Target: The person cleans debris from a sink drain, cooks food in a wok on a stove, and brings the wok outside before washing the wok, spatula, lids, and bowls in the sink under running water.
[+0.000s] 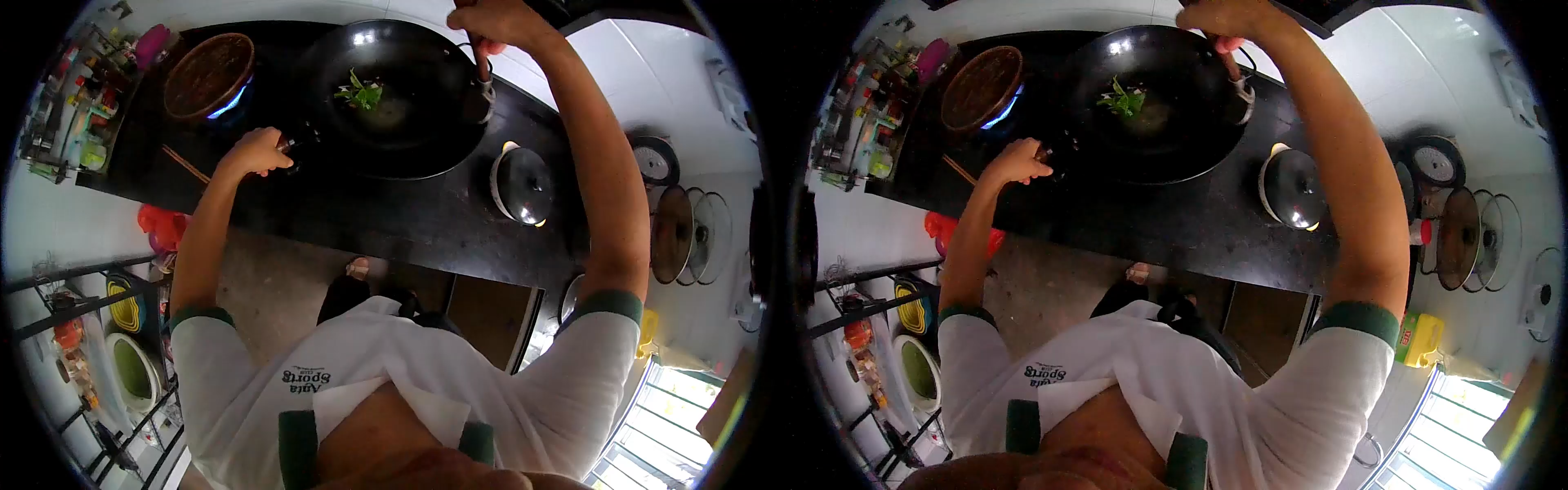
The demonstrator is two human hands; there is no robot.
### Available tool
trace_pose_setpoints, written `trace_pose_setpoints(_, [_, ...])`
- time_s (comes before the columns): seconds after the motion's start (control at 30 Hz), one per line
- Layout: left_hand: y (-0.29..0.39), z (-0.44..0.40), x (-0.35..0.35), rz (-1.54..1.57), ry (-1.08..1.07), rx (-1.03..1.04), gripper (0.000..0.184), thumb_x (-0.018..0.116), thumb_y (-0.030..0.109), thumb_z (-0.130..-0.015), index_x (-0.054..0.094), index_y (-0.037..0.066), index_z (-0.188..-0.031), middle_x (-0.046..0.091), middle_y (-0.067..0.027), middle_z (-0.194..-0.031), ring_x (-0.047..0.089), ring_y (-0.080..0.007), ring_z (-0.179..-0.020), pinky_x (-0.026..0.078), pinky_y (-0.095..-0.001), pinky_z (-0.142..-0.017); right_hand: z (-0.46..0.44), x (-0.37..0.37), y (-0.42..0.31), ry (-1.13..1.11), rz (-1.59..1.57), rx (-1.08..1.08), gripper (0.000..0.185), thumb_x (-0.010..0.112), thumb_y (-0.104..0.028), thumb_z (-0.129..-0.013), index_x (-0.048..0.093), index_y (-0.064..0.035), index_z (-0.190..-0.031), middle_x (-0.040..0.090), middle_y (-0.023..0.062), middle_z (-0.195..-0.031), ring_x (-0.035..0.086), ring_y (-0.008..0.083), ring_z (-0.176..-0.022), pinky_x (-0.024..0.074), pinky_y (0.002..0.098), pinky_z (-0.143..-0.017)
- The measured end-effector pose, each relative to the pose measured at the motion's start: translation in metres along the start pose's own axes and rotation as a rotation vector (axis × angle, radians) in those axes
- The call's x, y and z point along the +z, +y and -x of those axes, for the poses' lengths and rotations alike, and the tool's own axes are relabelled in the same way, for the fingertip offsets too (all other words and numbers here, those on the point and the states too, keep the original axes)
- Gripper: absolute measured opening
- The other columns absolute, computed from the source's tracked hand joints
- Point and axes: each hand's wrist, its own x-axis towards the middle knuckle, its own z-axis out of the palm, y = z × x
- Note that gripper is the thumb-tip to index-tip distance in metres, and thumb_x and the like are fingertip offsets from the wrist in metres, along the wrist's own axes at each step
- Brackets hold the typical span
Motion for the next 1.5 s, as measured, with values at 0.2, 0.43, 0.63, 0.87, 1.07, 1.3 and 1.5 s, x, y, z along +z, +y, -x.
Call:
trace_pose_setpoints(0.2, [0.003,0.0,0.001,-0.048,0.017,-0.001,0.032,0.068,0.021,-0.064,0.054,-0.003,-0.08,0.059,-0.0135,-0.067,0.06,-0.0199,-0.051,0.048,-0.0296,-0.047,-0.009,0.07,0.019,0.126,-0.452,-0.213,0.019,0.06,-0.02,-0.076,0.059,-0.0028,-0.082,0.059,0.0052,-0.071,0.06,0.0115,-0.062,0.0488,0.0233,-0.055])
trace_pose_setpoints(0.43, [0.005,0.004,0.001,-0.079,0.014,0.03,0.032,0.067,0.021,-0.064,0.055,-0.003,-0.081,0.059,-0.0145,-0.068,0.06,-0.0213,-0.052,0.05,-0.03,-0.049,-0.01,0.068,0.025,0.226,-0.127,-0.84,0.019,0.062,-0.006,-0.075,0.056,-0.0028,-0.093,0.061,0.0076,-0.083,0.061,0.0173,-0.074,0.0489,0.026,-0.068])
trace_pose_setpoints(0.63, [0.004,0.003,0.001,-0.113,0.019,0.028,0.031,0.066,0.021,-0.064,0.055,-0.004,-0.079,0.06,-0.0144,-0.068,0.06,-0.0208,-0.05,0.05,-0.03,-0.049,0.048,0.116,0.019,0.038,-0.015,-1.124,0.045,0.065,-0.001,-0.053,0.054,-0.0066,-0.095,0.054,0.0133,-0.113,0.052,0.0316,-0.093,0.0442,0.038,-0.081])
trace_pose_setpoints(0.87, [-0.001,-0.003,0.003,-0.135,0.007,0.025,0.031,0.067,0.021,-0.065,0.054,-0.002,-0.079,0.06,-0.0133,-0.067,0.061,-0.0205,-0.051,0.049,-0.0314,-0.05,0.048,0.077,0.03,0.153,0.126,-0.991,0.03,0.061,-0.004,-0.063,0.054,-0.0038,-0.091,0.058,0.015,-0.102,0.055,0.0325,-0.09,0.0446,0.0387,-0.079])
trace_pose_setpoints(1.07, [0.002,0.0,0.003,-0.109,0.021,0.009,0.031,0.067,0.021,-0.065,0.054,-0.002,-0.082,0.06,-0.0129,-0.066,0.061,-0.0204,-0.052,0.049,-0.0316,-0.051,0.036,0.09,-0.011,0.016,0.206,-0.903,0.022,0.059,-0.001,-0.063,0.051,-0.003,-0.085,0.058,0.0145,-0.084,0.056,0.0315,-0.084,0.0446,0.0384,-0.074])
trace_pose_setpoints(1.3, [0.006,0.004,0.0,-0.141,0.015,0.006,0.029,0.066,0.021,-0.066,0.054,-0.001,-0.082,0.059,-0.0123,-0.064,0.06,-0.0198,-0.05,0.048,-0.0313,-0.049,0.023,0.058,0.004,0.226,-0.25,-0.65,0.016,0.058,-0.015,-0.077,0.058,0.0003,-0.082,0.059,0.0062,-0.07,0.059,0.0137,-0.068,0.0467,0.0234,-0.064])
trace_pose_setpoints(1.5, [0.002,0.0,0.003,-0.137,0.003,-0.015,0.028,0.065,0.02,-0.066,0.053,-0.001,-0.081,0.059,-0.0116,-0.063,0.059,-0.0197,-0.049,0.048,-0.0313,-0.049,-0.012,0.081,0.012,0.263,-1.389,-0.122,0.023,0.056,-0.015,-0.077,0.056,0.0056,-0.087,0.06,0.0156,-0.079,0.062,0.0221,-0.06,0.0529,0.0267,-0.056])
